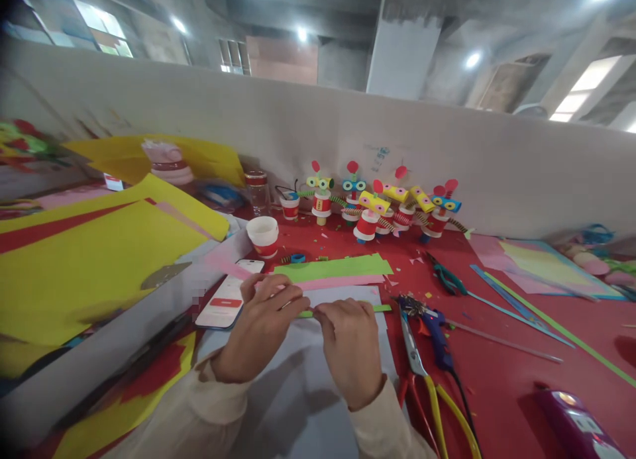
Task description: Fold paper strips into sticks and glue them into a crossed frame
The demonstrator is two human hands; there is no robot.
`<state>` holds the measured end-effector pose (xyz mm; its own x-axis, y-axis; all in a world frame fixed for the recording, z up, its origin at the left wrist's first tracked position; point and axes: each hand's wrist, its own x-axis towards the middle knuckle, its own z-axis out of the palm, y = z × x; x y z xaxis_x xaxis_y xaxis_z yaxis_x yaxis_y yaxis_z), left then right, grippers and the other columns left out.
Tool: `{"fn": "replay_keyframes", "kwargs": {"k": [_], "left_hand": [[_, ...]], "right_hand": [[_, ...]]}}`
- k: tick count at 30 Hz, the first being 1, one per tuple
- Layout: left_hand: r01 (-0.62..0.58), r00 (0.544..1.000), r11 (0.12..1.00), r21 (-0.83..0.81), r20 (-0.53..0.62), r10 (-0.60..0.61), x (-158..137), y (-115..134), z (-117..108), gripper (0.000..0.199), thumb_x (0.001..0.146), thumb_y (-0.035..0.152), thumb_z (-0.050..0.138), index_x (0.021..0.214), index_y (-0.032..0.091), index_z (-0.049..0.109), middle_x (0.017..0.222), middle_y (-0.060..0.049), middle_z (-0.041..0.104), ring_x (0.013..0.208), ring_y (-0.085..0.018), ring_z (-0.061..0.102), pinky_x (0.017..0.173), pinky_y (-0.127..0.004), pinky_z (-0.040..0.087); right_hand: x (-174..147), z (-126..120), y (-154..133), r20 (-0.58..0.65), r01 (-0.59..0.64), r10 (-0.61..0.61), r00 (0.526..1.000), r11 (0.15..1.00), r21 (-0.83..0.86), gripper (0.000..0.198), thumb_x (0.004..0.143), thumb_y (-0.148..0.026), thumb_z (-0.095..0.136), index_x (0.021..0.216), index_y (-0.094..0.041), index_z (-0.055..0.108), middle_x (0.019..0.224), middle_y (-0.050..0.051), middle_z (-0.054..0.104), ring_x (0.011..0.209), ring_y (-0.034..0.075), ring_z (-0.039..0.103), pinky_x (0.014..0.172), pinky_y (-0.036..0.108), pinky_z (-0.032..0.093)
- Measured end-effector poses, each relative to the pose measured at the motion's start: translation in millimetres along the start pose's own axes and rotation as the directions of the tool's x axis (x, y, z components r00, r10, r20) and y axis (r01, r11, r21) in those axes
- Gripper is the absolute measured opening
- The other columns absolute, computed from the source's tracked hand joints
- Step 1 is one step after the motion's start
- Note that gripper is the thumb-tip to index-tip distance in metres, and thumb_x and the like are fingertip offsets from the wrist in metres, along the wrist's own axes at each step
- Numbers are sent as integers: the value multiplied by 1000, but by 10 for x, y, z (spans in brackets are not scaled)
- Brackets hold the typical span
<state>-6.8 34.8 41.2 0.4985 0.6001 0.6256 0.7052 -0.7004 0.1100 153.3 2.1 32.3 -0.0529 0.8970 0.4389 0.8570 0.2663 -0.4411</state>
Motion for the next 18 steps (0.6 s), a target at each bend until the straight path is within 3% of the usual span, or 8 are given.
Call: {"fn": "replay_keyframes", "kwargs": {"k": [2, 4, 6, 8, 10, 13, 16, 18], "left_hand": [[76, 983, 996, -44, -166, -82, -20, -5, -2, 20, 88, 16, 50, 92, 28, 66, 102, -3, 67, 102, -23, 52, 94, -44, 31], [202, 928, 961, -188, -276, -249, -20, -2, 7, 16, 87, 21, 53, 90, 26, 67, 99, -6, 68, 97, -23, 54, 90, -41, 36], [332, 874, 839, -432, -195, -446, 0, 16, 41, 12, 83, 29, 58, 81, 23, 68, 88, -6, 68, 88, -22, 57, 83, -37, 42], [449, 825, 583, -677, 63, -562, 27, 44, 97, 16, 77, 35, 62, 73, 21, 68, 80, -5, 68, 81, -21, 58, 77, -34, 44], [518, 765, 241, -821, 320, -559, 47, 59, 155, 19, 74, 37, 65, 70, 19, 68, 75, -4, 67, 76, -19, 59, 73, -31, 45], [445, 691, -178, -878, 463, -555, 59, 15, 198, 16, 71, 34, 67, 69, 17, 66, 73, -1, 65, 75, -16, 57, 74, -28, 44], [291, 620, -397, -870, 488, -615, 68, -90, 177, 17, 68, 29, 71, 67, 17, 59, 71, 2, 59, 74, -12, 56, 74, -25, 43], [227, 593, -453, -862, 491, -638, 74, -151, 155, 19, 67, 27, 72, 67, 17, 56, 70, 3, 57, 72, -10, 55, 71, -24, 43]], "right_hand": [[-12, 21, 3, -45, -79, 84, 995, 993, 90, 20, 88, -27, 52, 84, -24, 71, 77, 2, 71, 72, 18, 61, 71, 31, 40], [-18, 22, -5, -110, -139, 166, 980, 966, 216, 20, 88, -33, 52, 84, -24, 71, 80, 2, 71, 74, 18, 62, 69, 29, 42], [-22, 19, -37, -138, -161, 215, 967, 933, 323, 21, 86, -38, 54, 85, -25, 71, 82, 3, 72, 75, 18, 63, 68, 29, 45], [-25, 22, -83, -139, -160, 227, 964, 911, 379, 21, 85, -40, 56, 85, -25, 71, 82, 3, 72, 76, 19, 64, 69, 29, 47], [-30, 35, -123, -123, -162, 227, 966, 904, 396, 21, 84, -40, 57, 85, -25, 72, 83, 3, 73, 77, 19, 65, 71, 28, 47], [-43, 72, -152, -60, -193, 231, 971, 908, 371, 25, 85, -43, 55, 83, -25, 72, 79, 2, 72, 71, 18, 65, 64, 27, 46], [-60, 128, -173, 24, -210, 215, 976, 914, 347, 27, 86, -44, 53, 78, -25, 71, 74, 1, 71, 68, 18, 64, 60, 25, 44], [-76, 167, -204, 67, -200, 189, 980, 917, 344, 26, 86, -42, 52, 77, -25, 70, 74, 0, 71, 69, 18, 64, 62, 25, 43]]}}
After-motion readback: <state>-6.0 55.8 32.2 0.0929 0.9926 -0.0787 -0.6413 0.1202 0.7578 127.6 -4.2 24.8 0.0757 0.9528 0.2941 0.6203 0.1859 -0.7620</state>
